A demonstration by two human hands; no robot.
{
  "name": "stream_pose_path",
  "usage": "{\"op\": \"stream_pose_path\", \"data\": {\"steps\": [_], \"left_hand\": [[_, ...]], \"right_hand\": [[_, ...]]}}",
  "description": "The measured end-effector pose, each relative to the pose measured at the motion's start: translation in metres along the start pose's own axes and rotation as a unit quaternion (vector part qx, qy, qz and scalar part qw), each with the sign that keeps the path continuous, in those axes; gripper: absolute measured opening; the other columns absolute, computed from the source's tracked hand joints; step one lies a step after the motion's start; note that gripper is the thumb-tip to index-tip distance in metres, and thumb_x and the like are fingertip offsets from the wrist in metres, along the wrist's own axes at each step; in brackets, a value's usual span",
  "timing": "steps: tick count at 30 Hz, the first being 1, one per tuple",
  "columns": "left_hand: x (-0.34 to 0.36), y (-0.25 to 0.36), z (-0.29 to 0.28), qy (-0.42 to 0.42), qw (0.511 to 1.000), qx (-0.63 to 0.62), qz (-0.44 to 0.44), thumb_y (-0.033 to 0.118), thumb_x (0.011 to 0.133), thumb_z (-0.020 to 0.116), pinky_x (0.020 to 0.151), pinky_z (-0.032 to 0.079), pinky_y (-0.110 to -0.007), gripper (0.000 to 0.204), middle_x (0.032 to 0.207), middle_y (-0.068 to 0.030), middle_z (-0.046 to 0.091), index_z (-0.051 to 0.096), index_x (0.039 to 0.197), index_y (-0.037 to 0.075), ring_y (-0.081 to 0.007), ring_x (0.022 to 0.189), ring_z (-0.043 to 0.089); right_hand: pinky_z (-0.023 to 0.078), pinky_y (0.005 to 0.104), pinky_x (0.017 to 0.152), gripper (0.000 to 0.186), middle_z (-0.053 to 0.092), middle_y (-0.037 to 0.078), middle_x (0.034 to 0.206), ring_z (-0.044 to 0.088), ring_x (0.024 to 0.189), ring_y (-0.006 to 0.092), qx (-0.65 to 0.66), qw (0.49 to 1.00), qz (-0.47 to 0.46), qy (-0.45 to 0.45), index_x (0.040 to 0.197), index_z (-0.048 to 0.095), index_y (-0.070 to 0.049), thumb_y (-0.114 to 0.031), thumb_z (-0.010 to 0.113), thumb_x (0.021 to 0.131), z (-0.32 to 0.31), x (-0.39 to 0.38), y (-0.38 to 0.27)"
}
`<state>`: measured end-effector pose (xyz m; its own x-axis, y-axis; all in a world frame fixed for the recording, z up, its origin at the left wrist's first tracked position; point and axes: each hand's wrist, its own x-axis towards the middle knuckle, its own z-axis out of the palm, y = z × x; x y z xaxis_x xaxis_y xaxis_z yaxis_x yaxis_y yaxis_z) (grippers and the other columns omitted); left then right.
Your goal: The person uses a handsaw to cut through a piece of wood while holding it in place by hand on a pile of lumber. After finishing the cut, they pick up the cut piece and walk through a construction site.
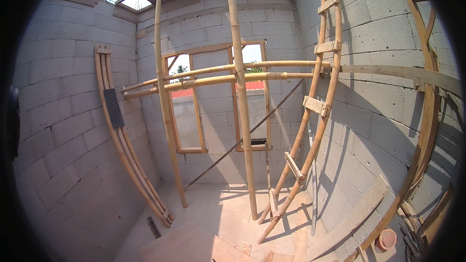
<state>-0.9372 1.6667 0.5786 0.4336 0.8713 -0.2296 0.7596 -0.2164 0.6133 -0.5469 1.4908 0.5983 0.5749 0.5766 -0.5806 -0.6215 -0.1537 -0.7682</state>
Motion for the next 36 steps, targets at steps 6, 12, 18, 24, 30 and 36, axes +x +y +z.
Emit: {"op": "stream_pose_path", "data": {"steps": [6,12,18,24,30,36], "left_hand": [[-0.046,-0.066,0.021,-0.033,0.998,0.009,-0.053,0.046,0.099,0.054,0.076,0.056,-0.037,0.063,0.085,-0.0198,0.073,0.055,0.128,-0.01,-0.0281,0.077,0.073],[-0.032,0.025,0.0,-0.087,0.992,-0.089,-0.006,0.041,0.101,0.054,0.074,0.056,-0.033,0.055,0.059,-0.0104,0.069,0.059,0.124,-0.009,-0.0226,0.077,0.075],[-0.053,0.239,0.05,-0.158,0.909,-0.03,0.386,0.031,0.089,0.073,0.114,0.033,-0.046,0.079,0.144,-0.021,0.052,0.035,0.151,-0.001,-0.038,0.137,0.045],[-0.113,0.305,0.15,-0.288,0.73,0.076,0.615,0.044,0.096,0.057,0.12,0.02,-0.054,0.068,0.156,-0.0169,0.038,0.043,0.146,0.001,-0.0362,0.145,0.033],[-0.076,0.202,0.177,-0.351,0.791,0.376,0.331,0.049,0.096,0.051,0.118,0.017,-0.06,0.058,0.155,-0.0122,0.041,0.052,0.144,0.016,-0.0343,0.143,0.037],[-0.048,0.072,0.153,-0.41,0.85,0.301,0.137,0.049,0.092,0.059,0.103,0.046,-0.047,0.05,0.119,-0.0127,0.07,0.067,0.125,0.013,-0.0368,0.114,0.064]], "right_hand": [[0.045,0.0508,0.078,0.04,0.058,0.018,0.112,0.056,0.096,0.0338,0.007,0.962,0.117,0.245,0.122,0.054,-0.006,-0.034,0.061,0.094,-0.15,-0.089,0.151],[0.055,0.0434,0.063,0.036,0.068,0.017,0.093,0.066,0.075,0.0282,0.032,0.947,0.084,0.309,0.109,0.064,0.001,-0.032,0.06,0.094,-0.253,-0.144,0.261],[0.054,0.0376,0.086,0.049,0.069,0.019,0.115,0.068,0.103,0.0269,-0.114,0.972,0.05,0.2,0.121,0.065,0.001,-0.042,0.058,0.098,-0.194,-0.114,0.175],[0.032,0.0466,0.112,0.085,0.046,0.013,0.151,0.038,0.142,0.0295,0.429,0.848,0.147,-0.273,0.153,0.034,-0.008,-0.071,0.039,0.096,-0.094,-0.131,0.078],[0.036,0.0453,0.108,0.083,0.051,0.013,0.147,0.048,0.134,0.0261,0.34,0.933,0.086,0.082,0.15,0.038,-0.006,-0.07,0.038,0.096,-0.188,-0.153,0.092],[0.055,0.0341,0.072,0.039,0.074,0.01,0.084,0.07,0.079,0.0233,-0.118,0.859,0.153,0.474,0.103,0.073,-0.004,-0.038,0.073,0.084,-0.358,-0.256,0.363]]}}
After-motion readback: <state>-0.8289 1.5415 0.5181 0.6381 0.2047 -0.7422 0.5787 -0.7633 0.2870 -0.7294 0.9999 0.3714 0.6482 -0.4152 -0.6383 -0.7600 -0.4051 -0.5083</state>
